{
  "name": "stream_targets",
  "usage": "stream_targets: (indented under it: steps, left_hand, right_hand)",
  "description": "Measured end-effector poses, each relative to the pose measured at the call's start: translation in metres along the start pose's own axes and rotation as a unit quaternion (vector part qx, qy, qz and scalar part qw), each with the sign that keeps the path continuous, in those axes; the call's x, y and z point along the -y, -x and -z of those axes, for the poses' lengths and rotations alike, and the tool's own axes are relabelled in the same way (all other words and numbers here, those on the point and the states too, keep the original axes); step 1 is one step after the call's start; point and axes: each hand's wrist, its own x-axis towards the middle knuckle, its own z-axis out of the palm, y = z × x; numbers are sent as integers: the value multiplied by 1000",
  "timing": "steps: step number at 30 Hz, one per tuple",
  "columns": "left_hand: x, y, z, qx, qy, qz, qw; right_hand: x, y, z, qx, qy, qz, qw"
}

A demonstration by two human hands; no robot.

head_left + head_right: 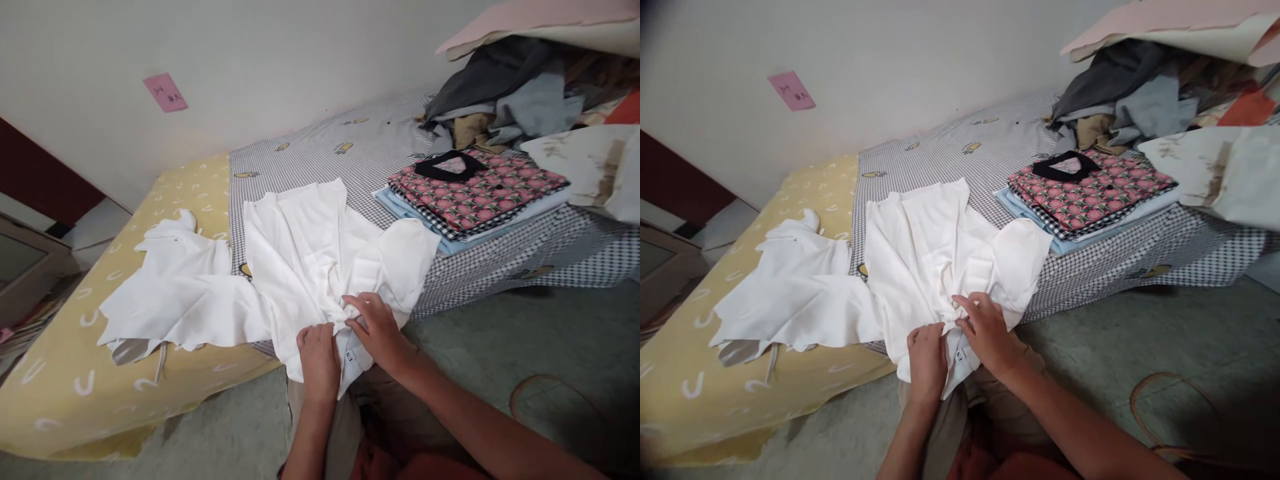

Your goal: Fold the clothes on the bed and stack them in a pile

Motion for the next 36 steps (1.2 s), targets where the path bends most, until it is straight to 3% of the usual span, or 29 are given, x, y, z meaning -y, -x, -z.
stream_targets:
  steps: [4, 7, 10, 12, 14, 16, 18, 19, 20, 22, 24, 26, 29, 31, 33, 36]
  left_hand:
    - [2, 2, -1, -15, -9, -17, 1000]
    - [2, 2, 0, -28, 2, -24, 999]
    - [0, 1, 1, -32, 23, -22, 999]
    - [0, 1, 2, -32, 38, -10, 999]
    - [1, 1, 2, -29, 52, 4, 998]
    - [5, 2, 2, -25, 70, 28, 997]
    - [10, 3, 2, -30, 94, 61, 993]
    - [12, 4, 2, -37, 103, 76, 991]
    - [14, 5, 2, -45, 109, 86, 989]
    - [15, 7, 2, -52, 107, 86, 989]
    - [13, 8, 2, -56, 95, 73, 991]
    - [10, 8, 2, -67, 78, 58, 993]
    - [6, 6, 3, -82, 54, 34, 995]
    - [6, 5, 3, -84, 44, 17, 995]
    - [6, 4, 3, -83, 38, 7, 996]
    - [7, 5, 4, -80, 38, 0, 996]
  right_hand:
    - [2, -1, 1, 11, 105, 82, 991]
    - [-1, -4, 1, 35, 92, 81, 992]
    - [-4, -7, 0, 41, -30, 18, 999]
    - [-7, -11, 0, 41, -167, -64, 983]
    - [-13, -16, 3, 6, -306, -184, 934]
    - [-23, -23, 10, -69, -416, -310, 852]
    - [-34, -27, 18, -129, -483, -394, 771]
    - [-38, -27, 21, -134, -499, -414, 749]
    - [-40, -25, 24, -124, -501, -423, 745]
    - [-37, -18, 28, -95, -460, -410, 782]
    - [-27, -11, 33, -103, -363, -351, 857]
    - [-13, -10, 41, -154, -238, -249, 926]
    - [9, -21, 57, -212, -90, -74, 970]
    - [18, -29, 62, -153, -48, 27, 987]
    - [21, -31, 58, -25, -33, 92, 995]
    - [14, -24, 37, 110, -10, 92, 990]
